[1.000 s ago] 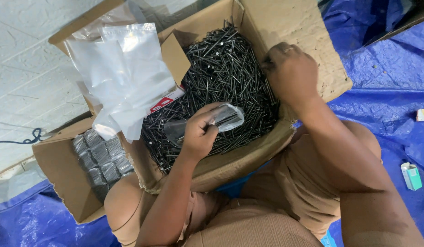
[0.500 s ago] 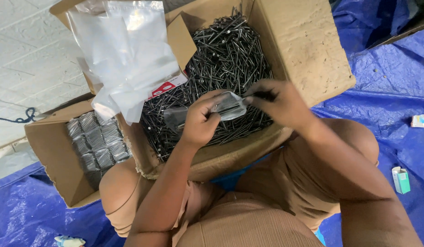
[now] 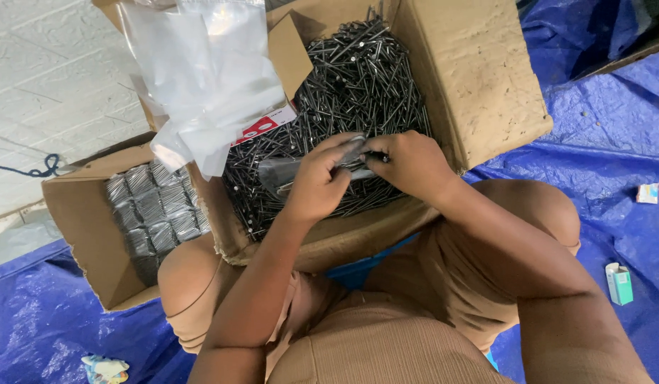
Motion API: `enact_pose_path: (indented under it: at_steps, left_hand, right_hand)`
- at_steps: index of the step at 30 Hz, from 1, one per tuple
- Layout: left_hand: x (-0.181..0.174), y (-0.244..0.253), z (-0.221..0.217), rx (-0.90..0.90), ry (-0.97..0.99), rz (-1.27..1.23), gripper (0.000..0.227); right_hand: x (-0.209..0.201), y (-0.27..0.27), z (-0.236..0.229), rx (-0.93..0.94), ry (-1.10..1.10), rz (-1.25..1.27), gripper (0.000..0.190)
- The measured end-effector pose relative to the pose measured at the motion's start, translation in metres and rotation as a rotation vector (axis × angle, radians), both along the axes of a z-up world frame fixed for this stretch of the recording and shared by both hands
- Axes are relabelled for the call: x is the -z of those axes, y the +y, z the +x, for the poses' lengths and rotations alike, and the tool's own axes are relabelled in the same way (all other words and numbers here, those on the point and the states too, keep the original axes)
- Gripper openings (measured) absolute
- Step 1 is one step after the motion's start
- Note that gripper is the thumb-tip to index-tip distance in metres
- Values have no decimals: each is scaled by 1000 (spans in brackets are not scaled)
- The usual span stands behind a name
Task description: Packing loose metal nails from a large bulk box into smaller individual plastic bags for distribution.
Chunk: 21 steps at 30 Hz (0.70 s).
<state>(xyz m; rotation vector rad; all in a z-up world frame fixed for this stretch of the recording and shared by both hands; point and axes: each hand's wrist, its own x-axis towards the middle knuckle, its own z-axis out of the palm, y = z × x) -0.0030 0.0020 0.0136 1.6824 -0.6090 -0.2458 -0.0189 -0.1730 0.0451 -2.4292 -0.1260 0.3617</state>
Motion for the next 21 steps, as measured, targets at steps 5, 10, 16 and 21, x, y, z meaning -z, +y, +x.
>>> enact_pose_path:
  at_steps: [5,10,16,21]
  left_hand:
    - [0,-2,-3,-18,20,-65,42]
    - [4,-4,-6,-32,17,-91,43]
    - [13,-4,-7,-36,19,-83,46]
    - [6,-5,-8,-66,68,-94,43]
  right_hand:
    - [17,5,-1,-41,-113,-223,28]
    - [18,3,-6,-67,-194,-304,30]
    - [0,7,-8,-103,-376,-495,22]
    - [12,-2,-8,-86,-343,-302,24]
